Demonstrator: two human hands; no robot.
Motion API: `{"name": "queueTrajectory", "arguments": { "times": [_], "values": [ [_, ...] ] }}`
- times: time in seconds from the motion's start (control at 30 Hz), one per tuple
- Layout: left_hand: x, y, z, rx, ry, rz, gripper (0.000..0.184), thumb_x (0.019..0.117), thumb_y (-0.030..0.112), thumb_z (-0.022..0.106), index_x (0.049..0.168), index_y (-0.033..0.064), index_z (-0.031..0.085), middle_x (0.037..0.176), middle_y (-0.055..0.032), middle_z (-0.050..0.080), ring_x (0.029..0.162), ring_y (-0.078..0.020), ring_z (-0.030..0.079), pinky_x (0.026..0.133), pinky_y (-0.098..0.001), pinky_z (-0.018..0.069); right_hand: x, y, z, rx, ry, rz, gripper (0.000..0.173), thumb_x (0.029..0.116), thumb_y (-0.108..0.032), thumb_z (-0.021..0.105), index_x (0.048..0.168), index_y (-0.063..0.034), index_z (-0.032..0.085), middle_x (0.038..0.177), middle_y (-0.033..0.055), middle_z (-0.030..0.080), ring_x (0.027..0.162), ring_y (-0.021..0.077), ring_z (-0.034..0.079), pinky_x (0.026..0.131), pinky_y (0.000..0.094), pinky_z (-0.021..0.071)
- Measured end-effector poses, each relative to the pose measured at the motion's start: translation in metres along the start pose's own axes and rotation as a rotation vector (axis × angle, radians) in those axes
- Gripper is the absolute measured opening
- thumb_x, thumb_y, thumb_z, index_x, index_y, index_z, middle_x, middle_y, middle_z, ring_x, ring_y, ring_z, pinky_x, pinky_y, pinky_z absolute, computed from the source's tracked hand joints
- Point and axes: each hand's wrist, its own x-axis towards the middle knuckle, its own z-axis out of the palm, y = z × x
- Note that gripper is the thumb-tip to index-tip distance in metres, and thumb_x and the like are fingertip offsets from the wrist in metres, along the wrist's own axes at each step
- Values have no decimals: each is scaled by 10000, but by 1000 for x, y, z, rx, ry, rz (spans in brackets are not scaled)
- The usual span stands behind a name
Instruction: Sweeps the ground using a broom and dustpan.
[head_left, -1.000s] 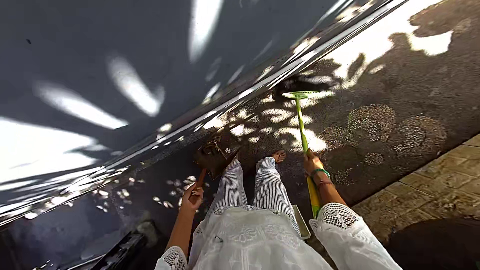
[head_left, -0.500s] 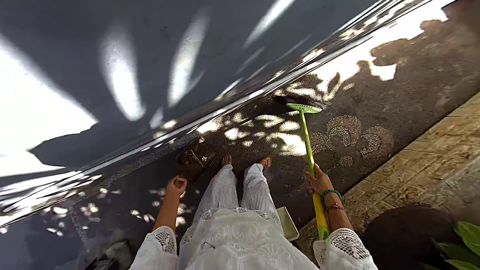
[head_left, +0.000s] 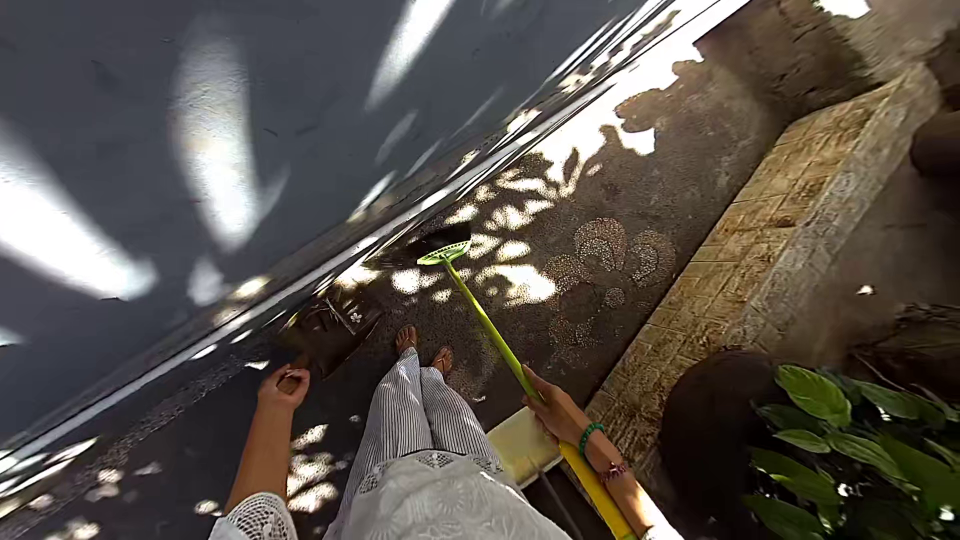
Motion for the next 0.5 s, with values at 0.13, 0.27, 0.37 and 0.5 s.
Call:
{"name": "queueTrajectory", "arguments": {
  "times": [0.13,0.27,0.37,0.5],
  "values": [
    [9,-8,15,59,2,75,109,1042,165,422,952,112,451,672,-38,501,501,-112,518,468,-231,497,9,27,-53,284,262,-5,656,1098,-228,498,1663,-208,165,731,84,547,460,153,497,434,329,474],
    [16,-7,22,62,10,109,83,1022,159,452,950,118,459,710,-45,502,554,-132,523,518,-263,496,87,34,-103,351,439,79,753,1057,-111,515,1663,-179,73,825,108,550,479,144,499,469,314,478],
    [15,-14,27,58,31,124,111,1022,166,443,922,121,453,693,-35,486,540,-128,504,509,-258,483,133,43,-77,318,411,139,769,1033,-101,504,1660,-162,64,856,119,571,516,157,531,508,331,499],
    [10,-32,35,94,53,162,102,1036,185,433,961,117,447,755,-54,486,591,-135,508,531,-272,484,95,44,43,-50,140,164,809,1047,-177,524,1668,-168,6,1103,269,670,816,346,707,780,494,585]
  ]
}}
